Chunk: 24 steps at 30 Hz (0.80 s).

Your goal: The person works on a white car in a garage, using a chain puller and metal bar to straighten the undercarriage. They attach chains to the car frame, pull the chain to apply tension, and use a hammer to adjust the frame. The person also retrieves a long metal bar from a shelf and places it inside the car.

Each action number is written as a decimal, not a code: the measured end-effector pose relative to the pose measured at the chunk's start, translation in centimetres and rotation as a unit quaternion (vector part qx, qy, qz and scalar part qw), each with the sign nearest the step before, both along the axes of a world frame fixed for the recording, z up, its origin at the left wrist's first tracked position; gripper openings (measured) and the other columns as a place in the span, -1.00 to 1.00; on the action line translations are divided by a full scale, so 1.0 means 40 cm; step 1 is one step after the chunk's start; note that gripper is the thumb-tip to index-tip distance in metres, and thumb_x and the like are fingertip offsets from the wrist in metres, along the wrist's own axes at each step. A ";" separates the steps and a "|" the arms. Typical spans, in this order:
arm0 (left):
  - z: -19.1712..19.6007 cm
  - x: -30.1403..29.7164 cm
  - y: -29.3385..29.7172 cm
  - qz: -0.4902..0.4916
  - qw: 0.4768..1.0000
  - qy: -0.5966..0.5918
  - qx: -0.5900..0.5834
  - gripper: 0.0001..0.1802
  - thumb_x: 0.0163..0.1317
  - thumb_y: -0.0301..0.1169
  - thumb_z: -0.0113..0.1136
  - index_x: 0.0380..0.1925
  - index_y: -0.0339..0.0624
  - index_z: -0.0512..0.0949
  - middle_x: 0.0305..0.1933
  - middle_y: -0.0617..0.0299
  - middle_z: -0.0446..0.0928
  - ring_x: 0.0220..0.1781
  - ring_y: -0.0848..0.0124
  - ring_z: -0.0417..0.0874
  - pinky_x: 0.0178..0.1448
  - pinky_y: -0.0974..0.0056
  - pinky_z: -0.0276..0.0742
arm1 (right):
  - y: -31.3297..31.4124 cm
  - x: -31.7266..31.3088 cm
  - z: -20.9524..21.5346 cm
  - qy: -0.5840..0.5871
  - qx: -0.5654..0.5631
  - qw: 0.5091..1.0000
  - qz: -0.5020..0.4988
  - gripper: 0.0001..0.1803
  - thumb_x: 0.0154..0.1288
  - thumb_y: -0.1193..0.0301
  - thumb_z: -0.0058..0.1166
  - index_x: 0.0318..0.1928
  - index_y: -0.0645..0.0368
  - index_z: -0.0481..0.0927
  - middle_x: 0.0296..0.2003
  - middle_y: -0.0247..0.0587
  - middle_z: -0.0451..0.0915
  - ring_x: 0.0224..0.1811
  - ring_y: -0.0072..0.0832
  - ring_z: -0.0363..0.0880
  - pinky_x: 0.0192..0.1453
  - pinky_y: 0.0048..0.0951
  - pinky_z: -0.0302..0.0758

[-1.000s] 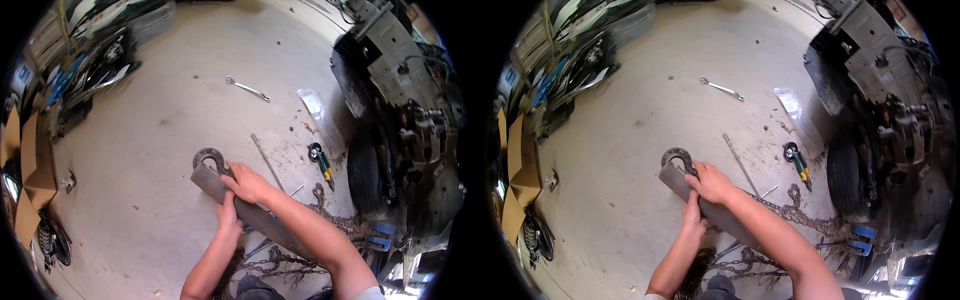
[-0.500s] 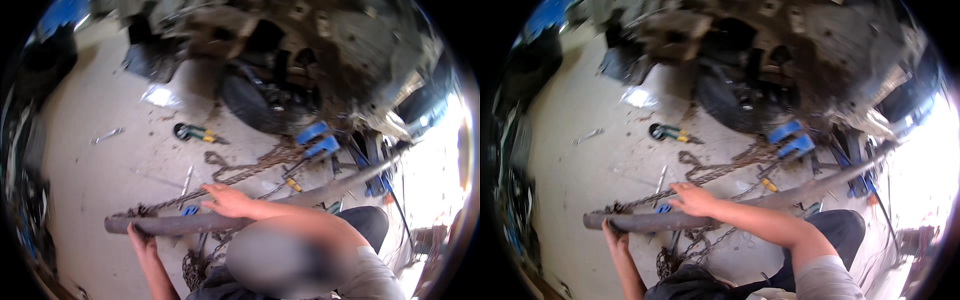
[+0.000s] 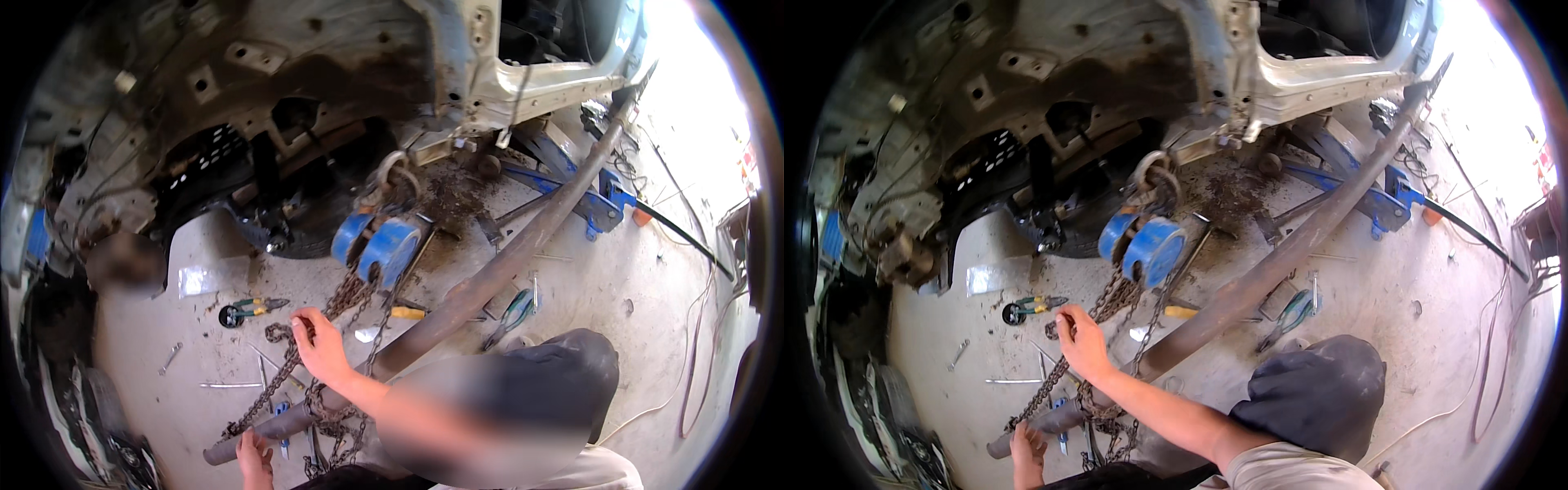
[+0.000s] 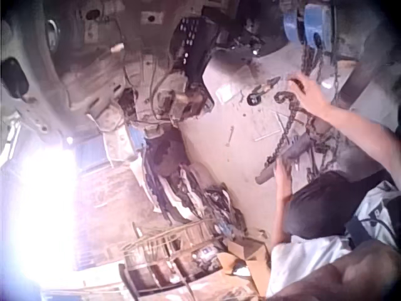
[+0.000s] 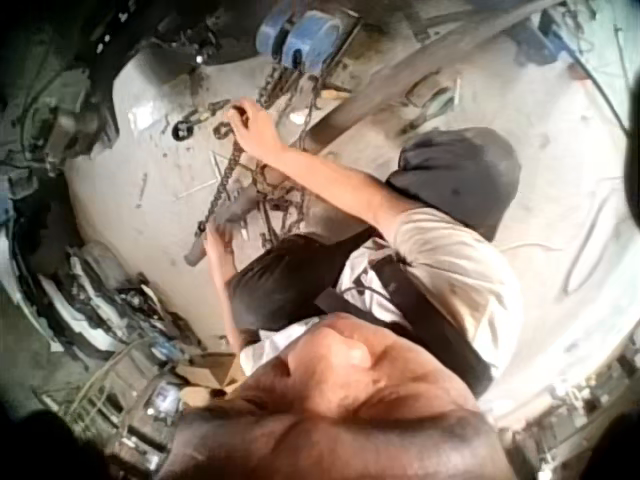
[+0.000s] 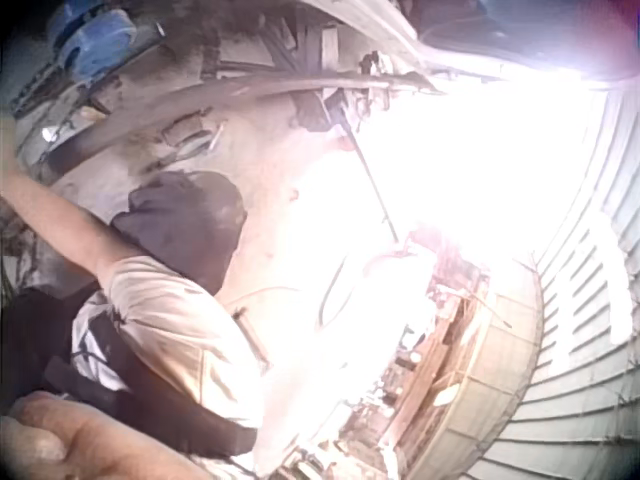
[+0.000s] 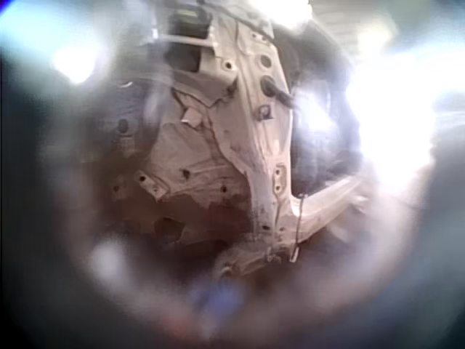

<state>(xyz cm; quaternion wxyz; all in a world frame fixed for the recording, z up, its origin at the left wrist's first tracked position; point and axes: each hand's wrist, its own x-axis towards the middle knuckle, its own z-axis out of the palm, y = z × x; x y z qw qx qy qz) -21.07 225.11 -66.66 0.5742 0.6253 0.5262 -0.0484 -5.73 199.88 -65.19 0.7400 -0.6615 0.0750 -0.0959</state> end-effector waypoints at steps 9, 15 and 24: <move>0.117 0.313 -0.383 -0.550 0.825 -0.047 0.122 -0.60 0.14 -0.36 0.13 -0.03 -0.32 0.45 -0.27 0.14 0.59 -0.20 0.33 0.61 -0.06 0.32 0.46 | -0.183 0.095 0.060 0.010 0.188 0.971 -0.145 -0.84 0.36 0.40 -0.16 -0.18 0.24 0.35 -0.42 -0.29 0.39 -0.37 -0.58 0.32 -0.23 -0.53 0.34; 0.077 0.476 -0.682 -0.799 0.355 0.000 0.484 -0.61 0.23 -0.27 0.08 0.01 -0.21 0.35 -0.05 0.13 0.42 0.07 0.51 0.38 0.13 0.47 0.23 | -0.290 0.173 0.106 0.035 0.310 0.932 -0.182 -0.83 0.34 0.39 -0.07 -0.16 0.22 0.34 -0.38 -0.35 0.38 -0.33 -0.63 0.30 -0.20 -0.57 0.31; 0.150 0.587 -0.923 -0.171 -0.550 0.234 0.783 -0.55 0.15 -0.16 0.08 -0.05 -0.22 0.37 -0.02 0.11 0.38 0.00 0.28 0.41 0.06 0.39 0.29 | -0.365 0.204 0.171 0.048 0.361 0.907 -0.213 -0.78 0.30 0.41 -0.03 -0.11 0.21 0.32 -0.37 -0.35 0.40 -0.36 -0.63 0.32 -0.32 -0.59 0.32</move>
